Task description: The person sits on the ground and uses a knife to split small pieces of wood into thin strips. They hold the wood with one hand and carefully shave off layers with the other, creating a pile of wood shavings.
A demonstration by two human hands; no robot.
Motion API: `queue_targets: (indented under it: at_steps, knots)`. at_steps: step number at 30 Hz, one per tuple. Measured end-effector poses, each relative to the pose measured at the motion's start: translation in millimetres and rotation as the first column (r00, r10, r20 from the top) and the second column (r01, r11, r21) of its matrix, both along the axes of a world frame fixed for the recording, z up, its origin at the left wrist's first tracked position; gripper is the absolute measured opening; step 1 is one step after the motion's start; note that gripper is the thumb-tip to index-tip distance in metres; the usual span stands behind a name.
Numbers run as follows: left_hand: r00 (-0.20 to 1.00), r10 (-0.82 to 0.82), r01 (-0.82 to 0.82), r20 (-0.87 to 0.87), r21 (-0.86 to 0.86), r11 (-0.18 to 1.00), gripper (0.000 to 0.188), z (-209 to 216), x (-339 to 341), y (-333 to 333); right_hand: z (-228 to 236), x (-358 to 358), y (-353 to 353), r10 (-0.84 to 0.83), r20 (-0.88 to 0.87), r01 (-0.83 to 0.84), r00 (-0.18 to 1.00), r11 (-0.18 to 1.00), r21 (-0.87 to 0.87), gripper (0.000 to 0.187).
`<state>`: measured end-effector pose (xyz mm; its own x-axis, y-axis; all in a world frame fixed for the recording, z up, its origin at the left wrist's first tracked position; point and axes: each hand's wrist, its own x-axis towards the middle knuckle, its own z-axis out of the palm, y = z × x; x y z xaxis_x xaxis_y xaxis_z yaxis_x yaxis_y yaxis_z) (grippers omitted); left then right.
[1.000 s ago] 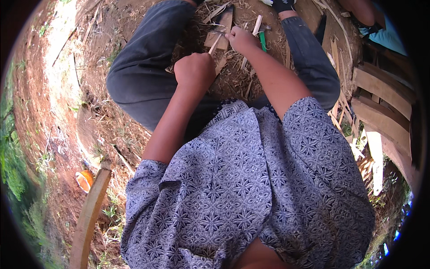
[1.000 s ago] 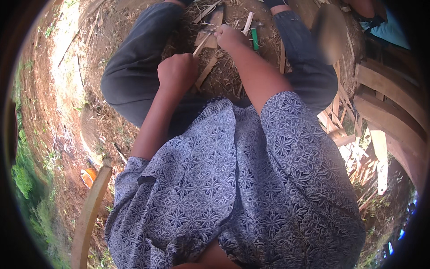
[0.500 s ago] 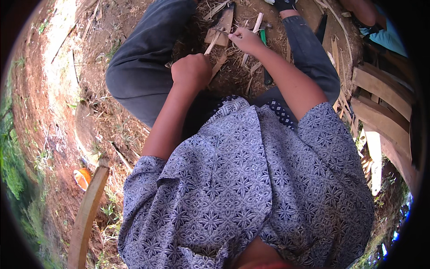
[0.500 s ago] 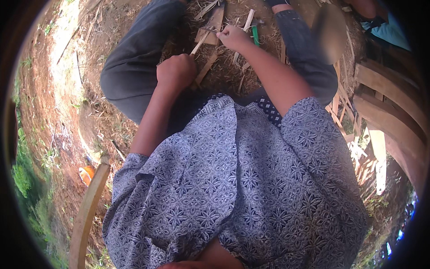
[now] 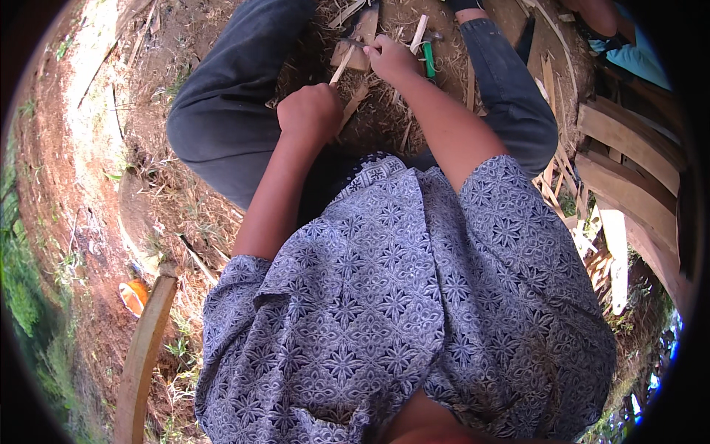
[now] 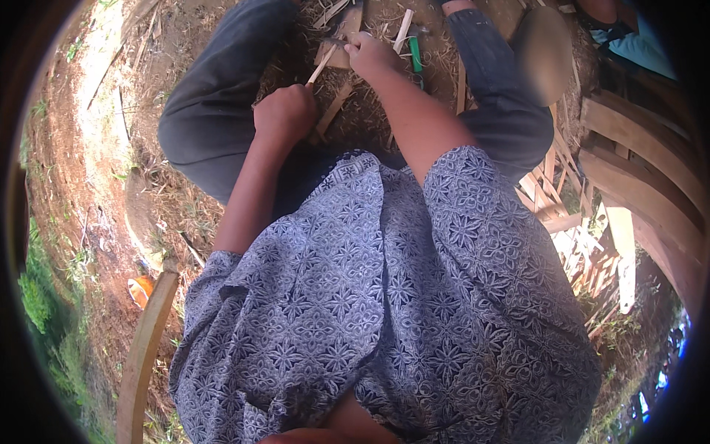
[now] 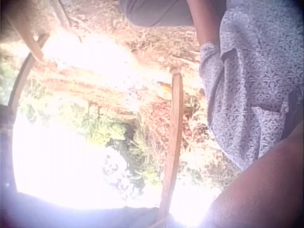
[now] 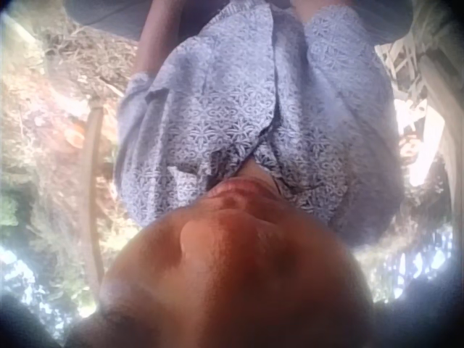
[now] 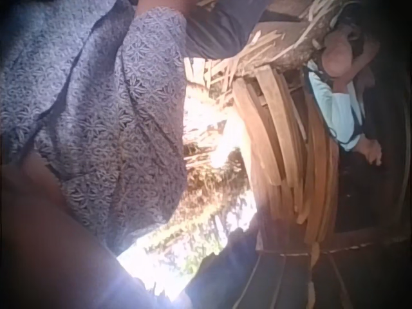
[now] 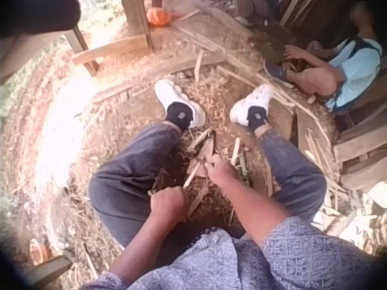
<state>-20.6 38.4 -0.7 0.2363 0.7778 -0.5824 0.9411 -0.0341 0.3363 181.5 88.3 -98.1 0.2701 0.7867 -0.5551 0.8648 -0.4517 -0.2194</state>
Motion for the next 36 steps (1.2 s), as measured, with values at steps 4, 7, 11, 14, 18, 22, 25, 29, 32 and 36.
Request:
queue_targets:
  at_steps: [4, 7, 11, 14, 18, 22, 25, 29, 32, 36]
  knots:
    - [0.999, 0.007, -0.008, 0.04, 0.025, 1.0, 0.045, -12.4, 4.5, 2.2, 2.2, -5.7, 4.9, -0.05, -0.015, 0.05, 0.999, 0.997, 0.05, 0.033]
    - [0.999, 0.032, -0.033, 0.039, 0.04, 0.999, 0.044, -13.3, 6.6, 3.0, 4.7, -8.8, 8.3, -0.056, 0.005, 0.056, 0.998, 0.997, 0.06, 0.032]
    - [0.996, 0.067, -0.071, 0.058, 0.058, 0.996, 0.042, -7.5, 6.9, 3.9, -10.1, -5.7, 8.4, -0.055, -0.014, 0.057, 0.998, 0.993, 0.105, 0.034]
    - [0.983, 0.106, -0.14, 0.152, 0.235, 0.962, 0.034, -7.8, 6.3, -5.0, -16.0, 6.6, 7.2, -0.088, -0.192, 0.098, 0.977, 0.994, 0.045, 0.035]
    - [0.82, 0.081, -0.31, 0.567, 0.319, 0.895, 0.021, 19.3, 2.8, 1.7, 2.0, 18.4, -2.6, -0.23, -0.534, 0.148, 0.813, 0.97, -0.191, 0.037]
    - [0.773, 0.046, -0.383, 0.633, 0.407, 0.829, 0.019, 5.4, -2.4, 21.4, 1.7, 25.1, -20.1, -0.101, -0.637, -0.001, 0.764, 0.988, -0.157, 0.051]
    - [0.755, 0.069, -0.438, 0.652, 0.423, 0.793, 0.019, -10.6, -8.5, 38.8, 9.8, 20.8, -33.4, -0.005, -0.537, -0.027, 0.844, 0.998, -0.053, 0.046]
    - [0.739, 0.042, -0.414, 0.672, 0.404, 0.816, 0.023, -23.9, -17.2, 60.1, 6.3, 5.8, -39.3, -0.215, -0.673, 0.138, 0.708, 0.976, -0.166, 0.041]
    - [0.793, 0.066, -0.335, 0.605, 0.343, 0.878, 0.026, -25.1, -21.1, 79.5, -3.8, -2.4, -39.4, -0.255, -0.698, 0.22, 0.669, 0.965, -0.141, 0.04]
    - [0.826, -0.018, -0.251, 0.564, 0.396, 0.883, 0.027, -34.3, -28.4, 93.3, -25.6, -29.6, -36.5, 0.151, -0.529, 0.071, 0.835, 0.924, 0.376, 0.034]
